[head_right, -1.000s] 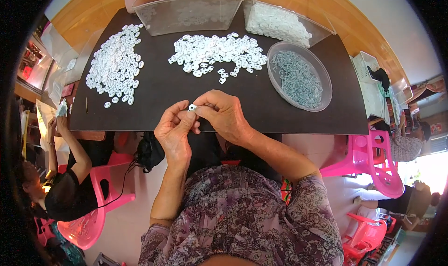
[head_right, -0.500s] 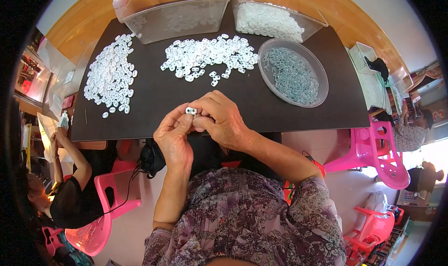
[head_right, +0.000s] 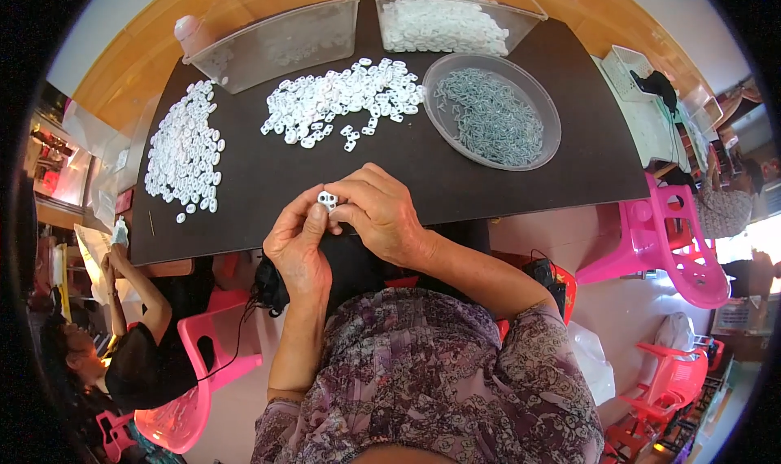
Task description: The person is manually assembling small white plastic components by inserting tiny grey pieces into them.
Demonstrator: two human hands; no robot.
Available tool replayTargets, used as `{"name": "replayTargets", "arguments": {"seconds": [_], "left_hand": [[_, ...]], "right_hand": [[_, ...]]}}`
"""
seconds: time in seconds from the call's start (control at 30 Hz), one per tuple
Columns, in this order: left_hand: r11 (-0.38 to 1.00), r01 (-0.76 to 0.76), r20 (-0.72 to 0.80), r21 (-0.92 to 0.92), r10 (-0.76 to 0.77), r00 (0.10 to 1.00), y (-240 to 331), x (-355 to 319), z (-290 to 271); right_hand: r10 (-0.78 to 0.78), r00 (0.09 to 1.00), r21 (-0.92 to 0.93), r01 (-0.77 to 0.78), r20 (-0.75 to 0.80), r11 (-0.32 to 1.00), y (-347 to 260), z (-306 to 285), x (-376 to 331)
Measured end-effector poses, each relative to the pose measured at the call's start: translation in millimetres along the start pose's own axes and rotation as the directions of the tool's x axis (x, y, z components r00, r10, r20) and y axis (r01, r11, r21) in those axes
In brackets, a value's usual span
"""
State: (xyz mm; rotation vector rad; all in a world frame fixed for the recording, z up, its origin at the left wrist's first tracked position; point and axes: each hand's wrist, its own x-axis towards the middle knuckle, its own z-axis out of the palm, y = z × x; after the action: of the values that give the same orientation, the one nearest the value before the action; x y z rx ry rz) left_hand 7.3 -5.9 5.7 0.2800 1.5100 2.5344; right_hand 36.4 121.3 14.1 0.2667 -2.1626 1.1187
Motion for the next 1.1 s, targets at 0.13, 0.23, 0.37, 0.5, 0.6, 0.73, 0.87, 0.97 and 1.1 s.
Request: {"name": "replayTargets", "arguments": {"seconds": [0.13, 0.23, 0.37, 0.5, 0.6, 0.73, 0.87, 0.97, 1.1], "left_hand": [[0.955, -0.209, 0.085, 0.208, 0.196, 0.977, -1.7, -3.9, 1.7], [0.899, -0.319, 0.071, 0.301, 0.312, 0.947, -9.1, -4.2, 3.1], [0.916, -0.352, 0.057, 0.193, 0.348, 0.936, -15.3, -4.6, 9.9], [0.952, -0.287, 0.016, 0.101, 0.287, 0.958, -16.5, -5.5, 14.4], [0.969, -0.235, -0.002, 0.070, 0.236, 0.972, -12.8, -6.3, 17.4], [0.921, -0.341, -0.001, 0.190, 0.347, 0.938, -13.9, -3.9, 18.9], [0.932, -0.333, -0.014, 0.143, 0.338, 0.941, -14.6, -4.3, 19.0], [0.896, -0.393, 0.006, 0.205, 0.400, 0.916, -19.8, -2.0, 19.3], [0.857, -0.432, 0.016, 0.283, 0.446, 0.895, -23.5, -0.6, 16.6]], "right_hand": [[0.001, 0.999, 0.017, -0.001, -0.032, 1.000, -4.8, -3.5, -1.3], [-0.003, 0.997, 0.032, 0.005, -0.075, 0.999, -8.6, -2.4, -2.8], [-0.029, 0.990, 0.048, 0.036, -0.135, 0.998, -9.3, -0.6, -6.0], [-0.021, 0.990, 0.026, 0.024, -0.142, 0.999, -4.6, 1.4, -7.9], [-0.017, 0.989, 0.016, 0.020, -0.149, 1.000, -6.6, 2.1, -6.8], [-0.057, 0.979, 0.000, 0.058, -0.194, 0.998, -12.1, 2.7, -1.4], [-0.058, 0.981, 0.019, 0.063, -0.184, 0.998, -12.1, 4.4, -0.4], [-0.124, 0.974, -0.035, 0.119, -0.192, 0.992, -8.3, 4.2, 0.0], [-0.132, 0.972, -0.009, 0.133, -0.193, 0.991, -3.7, 7.5, -1.4]]}}
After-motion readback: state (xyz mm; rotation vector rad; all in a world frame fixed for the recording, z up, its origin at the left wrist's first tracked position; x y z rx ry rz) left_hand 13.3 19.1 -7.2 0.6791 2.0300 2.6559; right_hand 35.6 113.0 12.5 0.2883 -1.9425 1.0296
